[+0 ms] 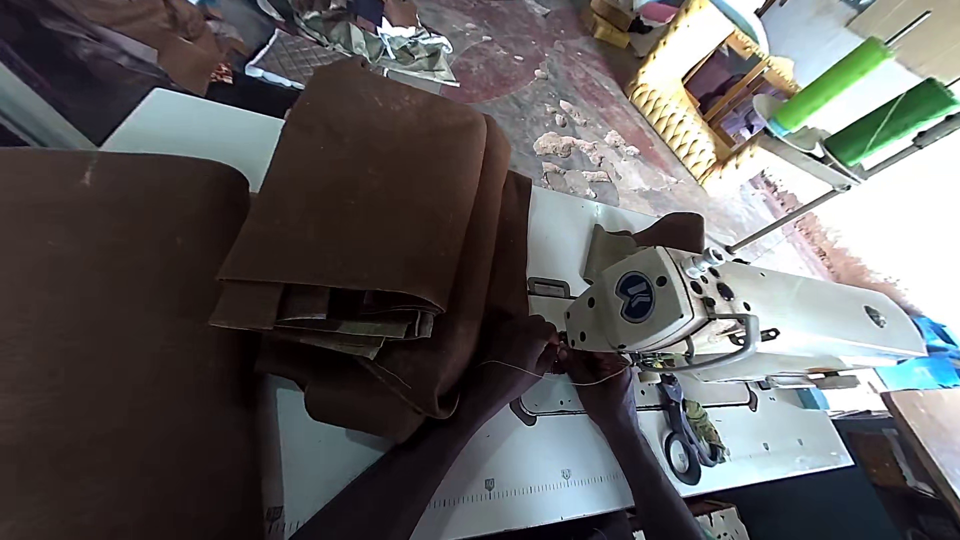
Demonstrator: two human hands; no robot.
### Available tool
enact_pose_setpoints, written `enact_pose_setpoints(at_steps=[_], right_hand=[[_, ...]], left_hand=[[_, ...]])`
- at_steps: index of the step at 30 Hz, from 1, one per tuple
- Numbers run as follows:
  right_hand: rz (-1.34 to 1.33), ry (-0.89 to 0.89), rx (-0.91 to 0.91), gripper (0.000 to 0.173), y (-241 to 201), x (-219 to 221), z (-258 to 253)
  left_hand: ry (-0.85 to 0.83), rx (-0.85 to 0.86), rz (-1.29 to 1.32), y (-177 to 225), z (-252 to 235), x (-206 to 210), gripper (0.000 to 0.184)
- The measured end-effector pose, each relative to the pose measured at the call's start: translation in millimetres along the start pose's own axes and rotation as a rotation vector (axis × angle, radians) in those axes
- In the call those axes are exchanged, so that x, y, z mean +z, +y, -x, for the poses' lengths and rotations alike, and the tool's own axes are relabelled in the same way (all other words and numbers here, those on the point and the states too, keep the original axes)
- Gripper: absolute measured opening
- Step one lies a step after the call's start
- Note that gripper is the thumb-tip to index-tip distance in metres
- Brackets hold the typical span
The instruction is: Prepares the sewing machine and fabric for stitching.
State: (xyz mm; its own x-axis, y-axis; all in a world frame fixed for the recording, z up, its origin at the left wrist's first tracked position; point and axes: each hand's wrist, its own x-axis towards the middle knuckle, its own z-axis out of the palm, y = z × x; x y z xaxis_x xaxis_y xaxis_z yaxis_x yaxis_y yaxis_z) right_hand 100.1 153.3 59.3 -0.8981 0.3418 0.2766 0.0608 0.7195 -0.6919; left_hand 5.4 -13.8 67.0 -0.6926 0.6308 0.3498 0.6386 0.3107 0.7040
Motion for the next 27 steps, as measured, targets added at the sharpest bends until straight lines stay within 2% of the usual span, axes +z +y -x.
enact_pose_setpoints(at_steps=[4,7,10,14,18,27], right_hand=[[-0.025,0.009,-0.011,0.008,1.2,1.5,1.1],[-0.001,0.021,-0.021,0.011,-0.4,0.9,0.7],[0.031,0.023,-0.027,0.012,-0.8,0.4,1.7],[0.057,0.028,-0.002,0.012,-0.7,1.7,2.4],[0.062,0.021,0.033,0.006,-2.1,2.1,3.5],[0.062,-0.006,0.054,0.014,-5.7,0.9,4.5]], left_hand=[[-0.027,-0.02,-0.026,0.7,-0.6,0.2,0.011],[-0.037,-0.018,-0.033,5.0,-1.3,-4.4,0.011],[-0.162,-0.063,-0.015,31.4,-4.9,-31.6,0.015],[-0.042,-0.018,-0.035,6.5,-1.1,-4.8,0.01],[-0.078,-0.014,-0.048,3.1,-0.7,-3.2,0.011],[-0.079,0.005,-0.023,2.5,-1.1,-5.6,0.011]])
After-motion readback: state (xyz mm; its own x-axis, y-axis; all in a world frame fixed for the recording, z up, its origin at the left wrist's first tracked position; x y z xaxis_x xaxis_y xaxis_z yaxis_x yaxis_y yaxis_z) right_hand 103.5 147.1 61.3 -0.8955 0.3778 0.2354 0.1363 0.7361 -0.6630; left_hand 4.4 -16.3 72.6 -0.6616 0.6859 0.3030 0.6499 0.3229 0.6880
